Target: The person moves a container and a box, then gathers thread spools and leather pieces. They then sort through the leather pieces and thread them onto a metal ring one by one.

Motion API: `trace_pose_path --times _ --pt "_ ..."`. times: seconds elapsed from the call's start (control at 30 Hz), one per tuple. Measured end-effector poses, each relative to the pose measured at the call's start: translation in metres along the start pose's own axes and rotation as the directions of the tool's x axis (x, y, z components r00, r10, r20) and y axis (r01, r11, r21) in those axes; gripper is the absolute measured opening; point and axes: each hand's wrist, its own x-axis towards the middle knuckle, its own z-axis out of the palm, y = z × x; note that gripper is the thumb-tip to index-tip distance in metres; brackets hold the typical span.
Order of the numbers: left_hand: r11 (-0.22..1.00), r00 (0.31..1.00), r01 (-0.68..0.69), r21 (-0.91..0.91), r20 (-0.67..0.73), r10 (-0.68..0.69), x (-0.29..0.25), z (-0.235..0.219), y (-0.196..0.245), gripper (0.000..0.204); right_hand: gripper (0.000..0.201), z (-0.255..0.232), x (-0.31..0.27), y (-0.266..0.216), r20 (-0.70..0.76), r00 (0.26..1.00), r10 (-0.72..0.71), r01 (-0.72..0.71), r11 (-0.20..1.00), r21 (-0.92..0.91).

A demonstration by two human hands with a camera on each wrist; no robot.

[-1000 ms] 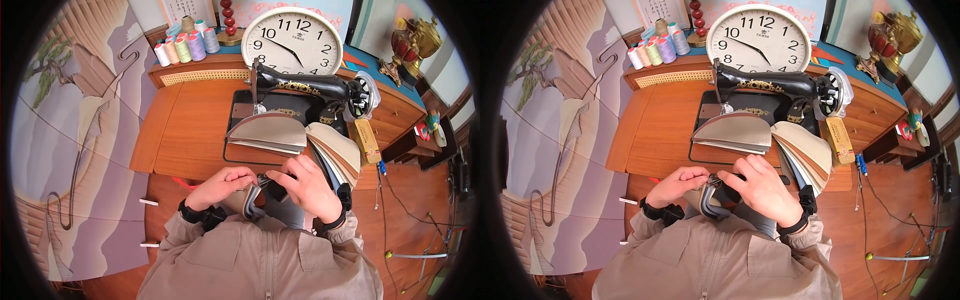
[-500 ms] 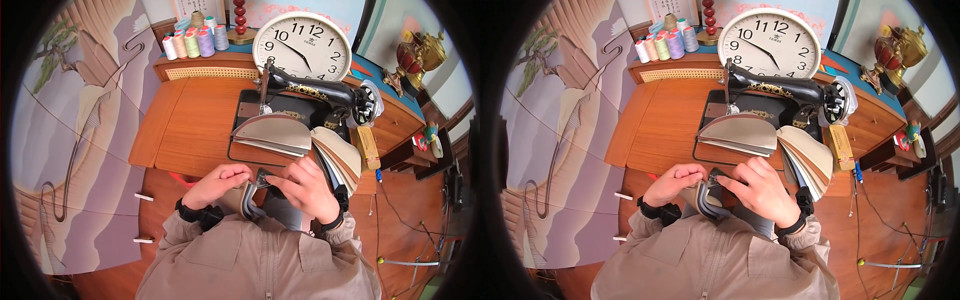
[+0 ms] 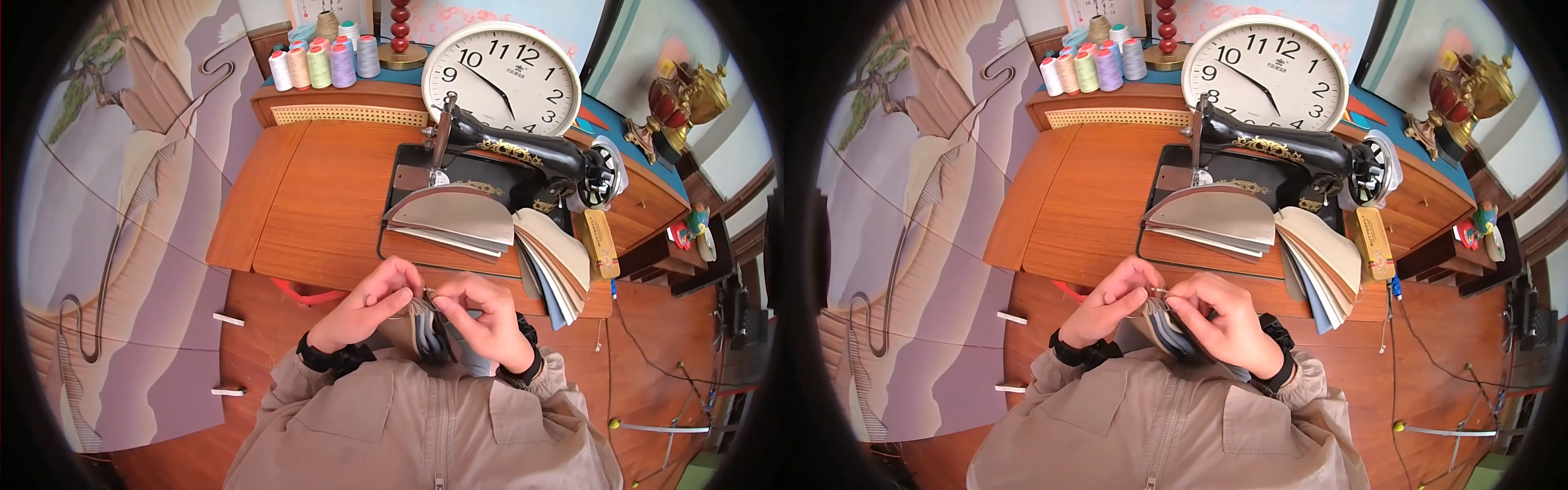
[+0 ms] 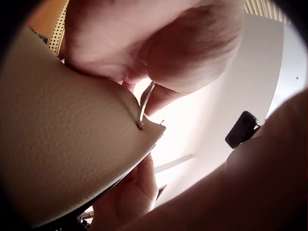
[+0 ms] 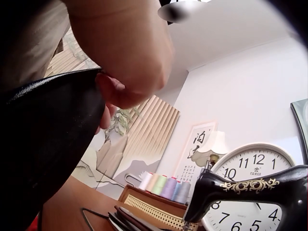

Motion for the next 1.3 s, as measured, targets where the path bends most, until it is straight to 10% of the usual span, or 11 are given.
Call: trace_pose_path --times 0.07,0.33,0.6,0.67,0.73,1.03,1.3 --pt "0.976 0.978 -0.199 0.090 -0.046 0.203 0.001 0.004 -0.001 0.023 0.005 0.003 0.002 -0.009 -0.022 0.999 0.045 -0.046 0.999 -0.012" --pt "0.987 0.979 -0.159 -0.001 0.131 0.158 -0.010 -0.013 -0.002 0.027 0.005 0.017 0.014 -0.005 -0.085 0.995 0.058 -0.061 0.997 -0.041" --pt "0.982 0.981 -0.183 0.040 0.068 0.180 -0.020 -0.029 -0.004 0.023 0.016 0.028 0.045 0.017 0.035 0.994 0.107 -0.112 0.945 0.309" --pt "0.991 0.994 -0.111 -0.072 -0.010 0.110 -0.025 -0.033 -0.006 0.023 0.016 0.022 0.065 0.039 -0.011 0.997 0.083 -0.083 0.994 -0.074" --pt "0.992 0.995 -0.098 -0.076 -0.016 0.098 -0.029 -0.037 -0.008 0.024 0.019 0.017 0.081 0.070 -0.012 0.987 -0.158 0.120 0.797 -0.592" --pt "0.997 0.997 -0.039 -0.064 -0.069 0.034 -0.035 -0.041 -0.005 0.030 0.014 0.006 0.093 0.124 -0.014 0.975 -0.220 0.139 0.661 -0.737" --pt "0.997 0.999 0.015 -0.072 -0.047 -0.018 -0.025 -0.035 -0.005 0.028 0.014 0.008 0.051 0.060 -0.039 0.994 0.107 -0.112 0.978 -0.177"
